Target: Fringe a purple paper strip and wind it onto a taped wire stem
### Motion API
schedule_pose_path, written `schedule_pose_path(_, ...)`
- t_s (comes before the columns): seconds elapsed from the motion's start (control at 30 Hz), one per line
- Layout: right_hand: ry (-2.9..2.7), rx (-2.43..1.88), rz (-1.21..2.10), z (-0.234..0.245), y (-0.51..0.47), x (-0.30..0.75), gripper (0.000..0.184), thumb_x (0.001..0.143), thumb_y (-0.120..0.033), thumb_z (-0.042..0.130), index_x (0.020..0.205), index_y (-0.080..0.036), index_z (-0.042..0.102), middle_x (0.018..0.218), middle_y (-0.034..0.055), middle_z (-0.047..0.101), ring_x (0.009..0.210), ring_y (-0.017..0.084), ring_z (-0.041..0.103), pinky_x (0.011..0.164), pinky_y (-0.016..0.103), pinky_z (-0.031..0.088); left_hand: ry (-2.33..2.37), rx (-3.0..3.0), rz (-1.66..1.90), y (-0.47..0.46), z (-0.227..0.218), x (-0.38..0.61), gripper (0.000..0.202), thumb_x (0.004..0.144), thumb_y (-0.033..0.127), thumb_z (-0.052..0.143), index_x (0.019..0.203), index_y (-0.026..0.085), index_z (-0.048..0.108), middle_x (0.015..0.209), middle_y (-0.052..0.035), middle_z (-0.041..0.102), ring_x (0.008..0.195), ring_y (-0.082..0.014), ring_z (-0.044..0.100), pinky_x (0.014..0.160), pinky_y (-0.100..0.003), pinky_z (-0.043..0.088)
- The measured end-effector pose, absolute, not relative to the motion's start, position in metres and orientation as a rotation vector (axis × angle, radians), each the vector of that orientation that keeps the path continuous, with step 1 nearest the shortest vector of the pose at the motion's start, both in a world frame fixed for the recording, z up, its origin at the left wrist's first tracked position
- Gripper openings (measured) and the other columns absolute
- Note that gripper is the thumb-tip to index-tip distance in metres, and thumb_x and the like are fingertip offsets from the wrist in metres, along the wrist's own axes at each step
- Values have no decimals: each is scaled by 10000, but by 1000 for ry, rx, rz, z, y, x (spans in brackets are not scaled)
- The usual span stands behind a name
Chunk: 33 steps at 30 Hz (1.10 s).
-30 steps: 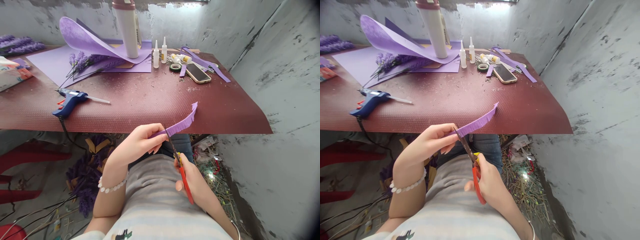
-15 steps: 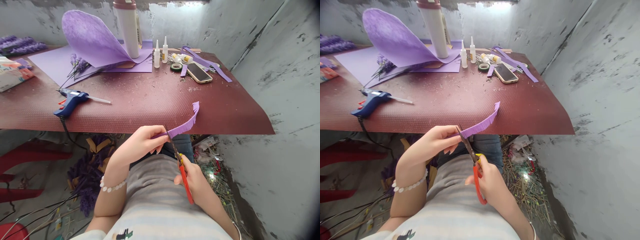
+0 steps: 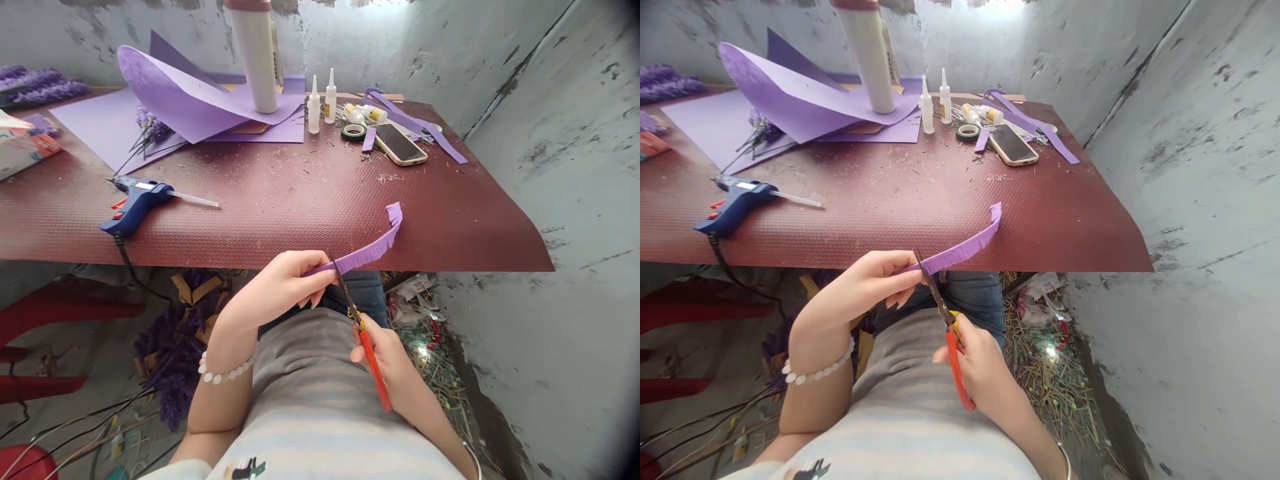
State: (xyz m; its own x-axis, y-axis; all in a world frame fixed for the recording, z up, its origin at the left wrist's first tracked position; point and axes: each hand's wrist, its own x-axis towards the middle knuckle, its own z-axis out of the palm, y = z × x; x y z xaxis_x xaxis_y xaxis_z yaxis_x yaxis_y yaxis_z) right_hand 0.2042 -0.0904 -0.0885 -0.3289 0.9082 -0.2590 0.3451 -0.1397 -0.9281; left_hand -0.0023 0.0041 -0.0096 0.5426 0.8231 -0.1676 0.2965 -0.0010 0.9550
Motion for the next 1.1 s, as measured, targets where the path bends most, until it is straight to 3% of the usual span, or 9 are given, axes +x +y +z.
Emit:
schedule_pose_path(0.1,-1577,-1360,1532,-97,-90,205,287,890,-415,529,750,-225,365,630,-43,395,529,108,308,471,231,238,980,1551,540,4,-12,-2,225,931,331,541,812,149,597,569,41,551,494,-72,440,487,-191,345)
schedule_pose_path(0.27,-1225,-1144,1875,-113,-94,204,533,786,-711,600,737,-229,376,591,-80,234,478,79,154,417,233,120,947,1511,554,4,-13,-2,327,969,427,482,811,156,575,577,38,551,494,-69,413,484,-195,318)
schedule_pose_path(0.37,-1168,-1094,1922,-116,-96,203,588,750,-780,596,750,-231,386,578,-87,218,471,75,141,425,238,99,945,1508,555,3,-12,-2,327,977,425,471,817,157,573,574,41,539,501,-71,405,490,-198,311)
schedule_pose_path(0.93,-1135,-1112,1891,-115,-98,199,531,780,-677,640,710,-227,367,592,-84,227,469,73,154,415,245,95,933,1521,546,1,-14,-3,329,980,426,466,830,155,577,559,51,512,497,-69,391,494,-201,301)
schedule_pose_path(1.1,-1147,-1103,1878,-113,-99,197,551,773,-719,616,717,-231,367,579,-87,233,462,76,147,413,244,104,927,1557,558,-2,-11,-4,324,979,406,474,783,157,539,588,48,505,522,-70,400,512,-211,310)
